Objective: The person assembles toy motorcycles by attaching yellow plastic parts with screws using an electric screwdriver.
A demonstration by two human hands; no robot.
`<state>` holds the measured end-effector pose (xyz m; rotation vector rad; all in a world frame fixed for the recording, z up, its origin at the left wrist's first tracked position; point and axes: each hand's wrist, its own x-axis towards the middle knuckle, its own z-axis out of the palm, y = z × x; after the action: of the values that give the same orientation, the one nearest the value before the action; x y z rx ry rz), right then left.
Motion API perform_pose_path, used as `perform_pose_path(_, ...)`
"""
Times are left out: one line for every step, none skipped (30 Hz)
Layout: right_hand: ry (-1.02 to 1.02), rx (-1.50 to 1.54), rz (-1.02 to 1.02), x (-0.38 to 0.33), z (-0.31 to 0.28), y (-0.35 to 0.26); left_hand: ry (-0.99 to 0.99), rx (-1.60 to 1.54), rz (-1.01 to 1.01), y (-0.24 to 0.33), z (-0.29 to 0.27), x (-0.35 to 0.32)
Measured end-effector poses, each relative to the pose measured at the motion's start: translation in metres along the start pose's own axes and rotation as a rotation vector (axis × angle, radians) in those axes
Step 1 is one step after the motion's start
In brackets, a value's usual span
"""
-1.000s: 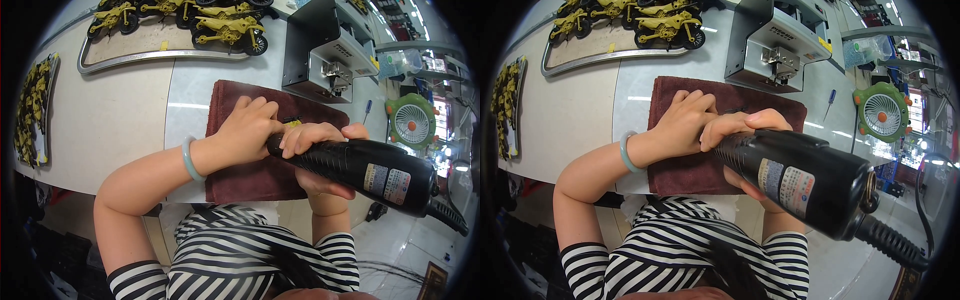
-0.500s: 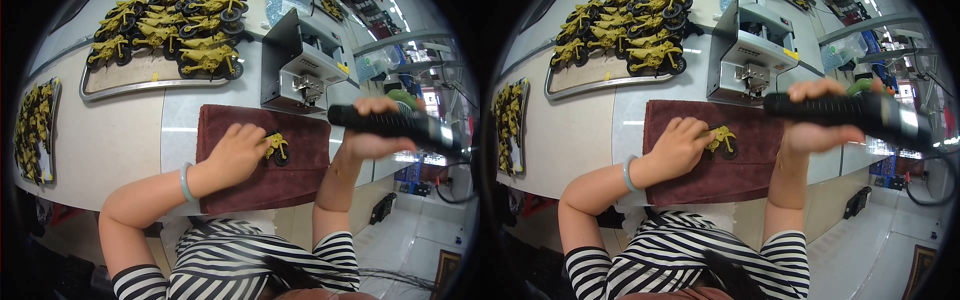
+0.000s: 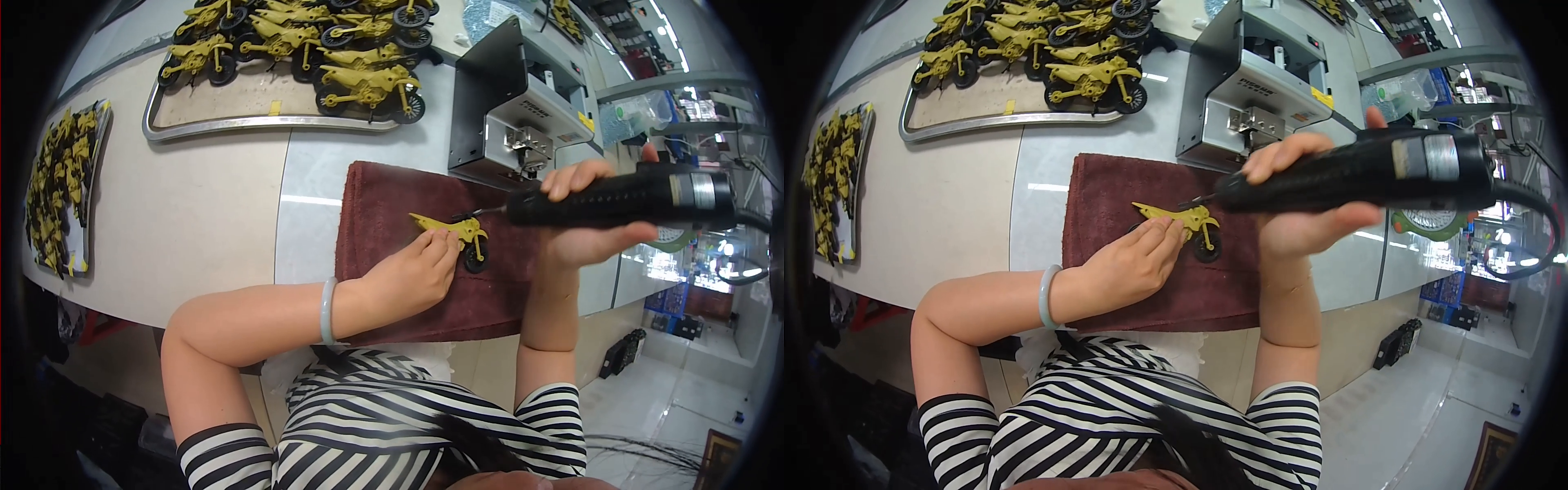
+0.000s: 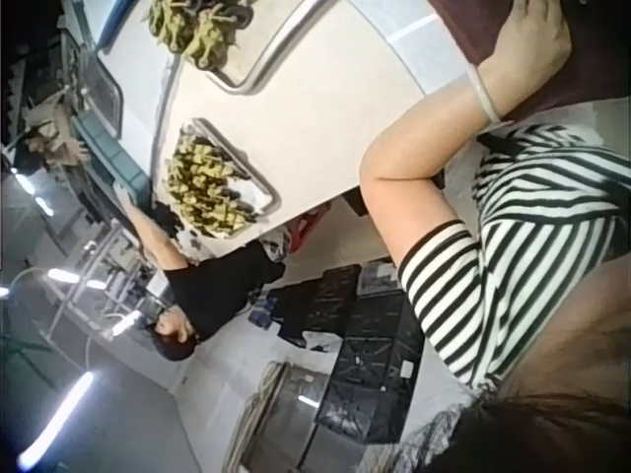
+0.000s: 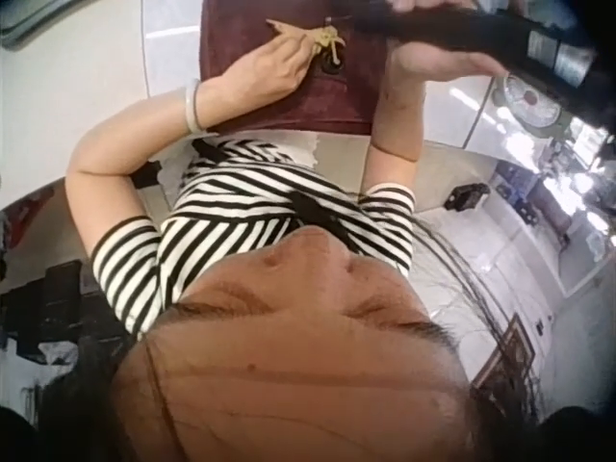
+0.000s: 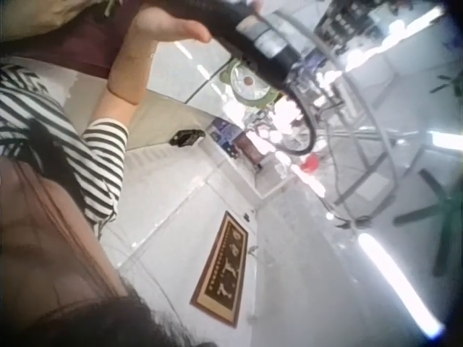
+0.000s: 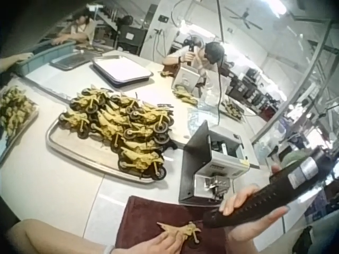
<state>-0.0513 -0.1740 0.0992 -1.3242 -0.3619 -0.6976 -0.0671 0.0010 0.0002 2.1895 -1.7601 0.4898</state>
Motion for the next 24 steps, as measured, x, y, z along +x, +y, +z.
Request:
perform_pose_path(0.000, 0.008, 0.009, -0.008, 0.012, 0.004, 0.003, 0.006, -0.004, 0.000, 0.001, -0.001)
perform_pose_path(-0.015, 0.023, 0.043, -0.014, 0.023, 0.007, -0.002, 0.003, -0.007, 0.000, 0.003, -0.002)
perform_pose_path(-0.030, 0.037, 0.076, -0.020, 0.031, 0.010, 0.041, -0.010, -0.007, 0.000, 0.006, -0.002)
perform_pose_path(-0.032, 0.045, 0.082, -0.023, 0.035, 0.013, 0.082, -0.019, -0.012, 0.000, 0.007, -0.003)
perform_pose_path(-0.032, -0.039, 0.128, -0.027, 0.039, 0.016, 0.076, -0.018, -0.019, 0.000, 0.008, -0.004)
perform_pose_path(-0.032, -0.124, 0.174, -0.030, 0.042, 0.018, 0.075, -0.025, -0.022, 0.000, 0.008, -0.004)
perform_pose_path(-0.034, -0.209, 0.219, -0.032, 0.045, 0.017, 0.077, -0.034, -0.023, 0.000, 0.008, -0.004)
perform_pose_path(-0.036, -0.206, 0.223, -0.032, 0.045, 0.019, 0.073, -0.034, -0.029, 0.000, 0.008, -0.004)
perform_pose_path(-0.052, -0.192, 0.232, -0.033, 0.044, 0.021, 0.087, -0.042, -0.031, 0.000, 0.009, -0.004)
perform_pose_path(-0.066, -0.180, 0.239, -0.034, 0.044, 0.023, 0.103, -0.050, -0.030, 0.001, 0.010, -0.003)
perform_pose_path(-0.065, -0.178, 0.243, -0.034, 0.044, 0.024, 0.100, -0.052, -0.032, 0.000, 0.010, -0.003)
perform_pose_path(-0.073, -0.185, 0.260, -0.034, 0.044, 0.025, 0.106, -0.071, -0.038, 0.000, 0.010, -0.003)
perform_pose_path(-0.079, -0.192, 0.278, -0.034, 0.045, 0.026, 0.111, -0.092, -0.044, 0.000, 0.010, -0.003)
perform_pose_path(-0.075, -0.192, 0.282, -0.035, 0.044, 0.027, 0.106, -0.096, -0.044, 0.001, 0.009, -0.003)
perform_pose_path(-0.098, -0.177, 0.296, -0.035, 0.043, 0.030, 0.101, -0.110, -0.055, 0.000, 0.008, -0.003)
perform_pose_path(-0.124, -0.159, 0.309, -0.035, 0.043, 0.031, 0.095, -0.122, -0.067, 0.000, 0.008, -0.003)
perform_pose_path(-0.121, -0.157, 0.313, -0.035, 0.044, 0.032, 0.090, -0.124, -0.068, 0.000, 0.007, -0.004)
perform_pose_path(-0.116, -0.163, 0.326, -0.035, 0.046, 0.032, 0.096, -0.133, -0.076, -0.001, 0.007, -0.005)
perform_pose_path(-0.112, -0.172, 0.337, -0.035, 0.046, 0.033, 0.105, -0.143, -0.083, -0.001, 0.007, -0.004)
perform_pose_path(-0.110, -0.173, 0.338, -0.035, 0.045, 0.033, 0.103, -0.145, -0.082, -0.001, 0.007, -0.004)
perform_pose_path(-0.112, -0.170, 0.350, -0.034, 0.045, 0.034, 0.097, -0.150, -0.085, -0.001, 0.007, -0.004)
perform_pose_path(-0.115, -0.165, 0.362, -0.034, 0.045, 0.034, 0.088, -0.153, -0.090, -0.001, 0.006, -0.004)
perform_pose_path(-0.114, -0.163, 0.362, -0.035, 0.045, 0.035, 0.086, -0.153, -0.090, -0.001, 0.005, -0.004)
perform_pose_path(-0.127, -0.144, 0.353, -0.035, 0.045, 0.035, 0.071, -0.171, -0.084, -0.002, 0.003, -0.004)
